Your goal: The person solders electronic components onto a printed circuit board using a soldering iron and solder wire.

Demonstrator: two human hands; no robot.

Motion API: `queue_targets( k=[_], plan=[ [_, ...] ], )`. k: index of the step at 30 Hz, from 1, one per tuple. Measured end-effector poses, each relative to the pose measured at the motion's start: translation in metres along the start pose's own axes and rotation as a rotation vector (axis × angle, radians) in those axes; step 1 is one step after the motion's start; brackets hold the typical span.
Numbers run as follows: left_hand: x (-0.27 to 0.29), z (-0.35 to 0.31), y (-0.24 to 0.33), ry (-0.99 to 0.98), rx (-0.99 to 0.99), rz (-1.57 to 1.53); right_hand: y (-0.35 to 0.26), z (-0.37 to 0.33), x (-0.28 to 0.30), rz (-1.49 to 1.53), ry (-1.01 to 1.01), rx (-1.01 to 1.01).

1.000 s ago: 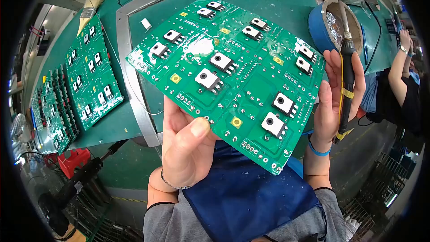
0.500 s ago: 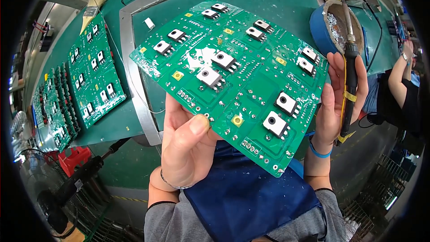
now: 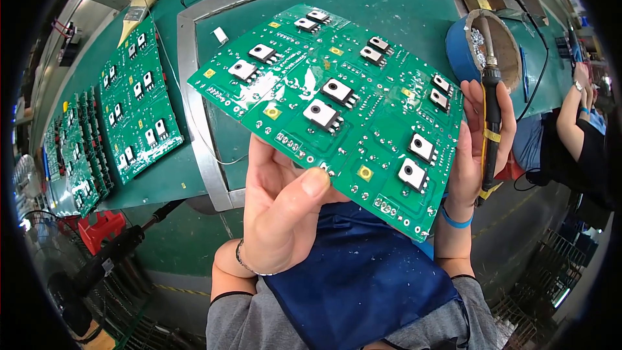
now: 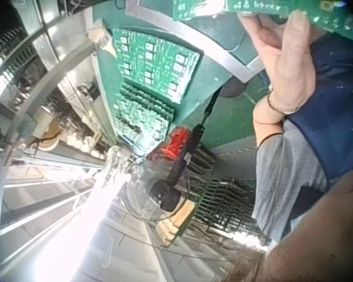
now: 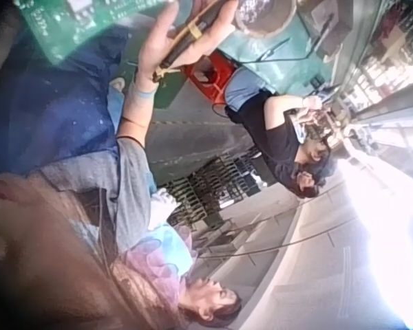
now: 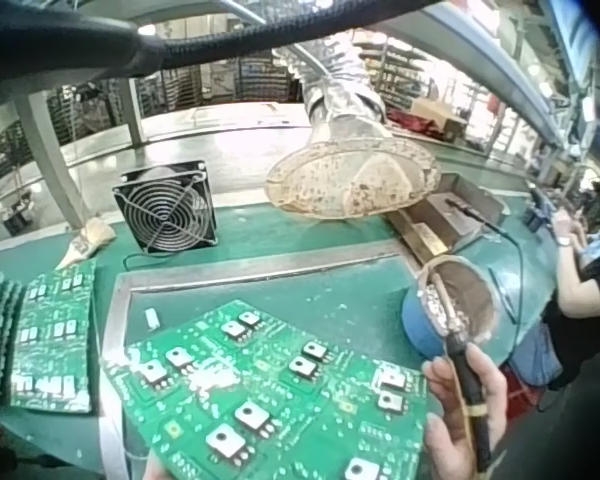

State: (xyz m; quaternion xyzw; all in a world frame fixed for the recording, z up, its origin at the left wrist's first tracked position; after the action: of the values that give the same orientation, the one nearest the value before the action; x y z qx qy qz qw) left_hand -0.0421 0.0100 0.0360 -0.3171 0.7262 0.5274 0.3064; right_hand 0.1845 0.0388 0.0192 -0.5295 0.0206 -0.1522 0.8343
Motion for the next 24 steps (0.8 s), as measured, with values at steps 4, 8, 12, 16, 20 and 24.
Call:
queue_targets(
  k=[4, 8, 12, 16, 20, 24],
  plan=[
    [0.002, -0.004, 0.002, 0.000, -0.015, 0.006, -0.001, -0.001, -0.002, 0.006, -0.021, -0.022],
    [0.005, -0.009, 0.002, 0.051, -0.026, 0.168, -0.001, -0.003, -0.001, -0.011, -0.049, -0.033],
    [0.004, -0.013, 0.001, 0.099, -0.082, 0.205, -0.002, -0.004, 0.000, -0.017, -0.069, -0.029],
    [0.009, -0.015, -0.001, -0.115, -0.077, 0.094, 0.002, -0.006, 0.002, -0.006, -0.069, -0.028],
    [0.005, -0.018, -0.005, -0.134, -0.150, 0.085, 0.007, -0.008, 0.001, 0.034, -0.080, -0.053],
    [0.000, -0.020, -0.008, -0.104, -0.202, 0.065, 0.011, -0.009, 0.003, 0.039, -0.079, -0.060]
  ],
)
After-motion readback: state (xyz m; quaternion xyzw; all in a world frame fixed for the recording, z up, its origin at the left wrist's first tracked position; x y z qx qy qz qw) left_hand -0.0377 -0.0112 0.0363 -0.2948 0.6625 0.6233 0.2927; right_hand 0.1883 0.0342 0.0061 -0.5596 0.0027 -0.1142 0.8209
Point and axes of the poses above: each hand's wrist, its own z-axis towards the middle knuckle, its own x-axis out of the back of the hand, y = z × x, the point moved 4 cm from there along z, towards the middle knuckle, and after that the axes turned 1 degree about -x, right-handed, at the moved point
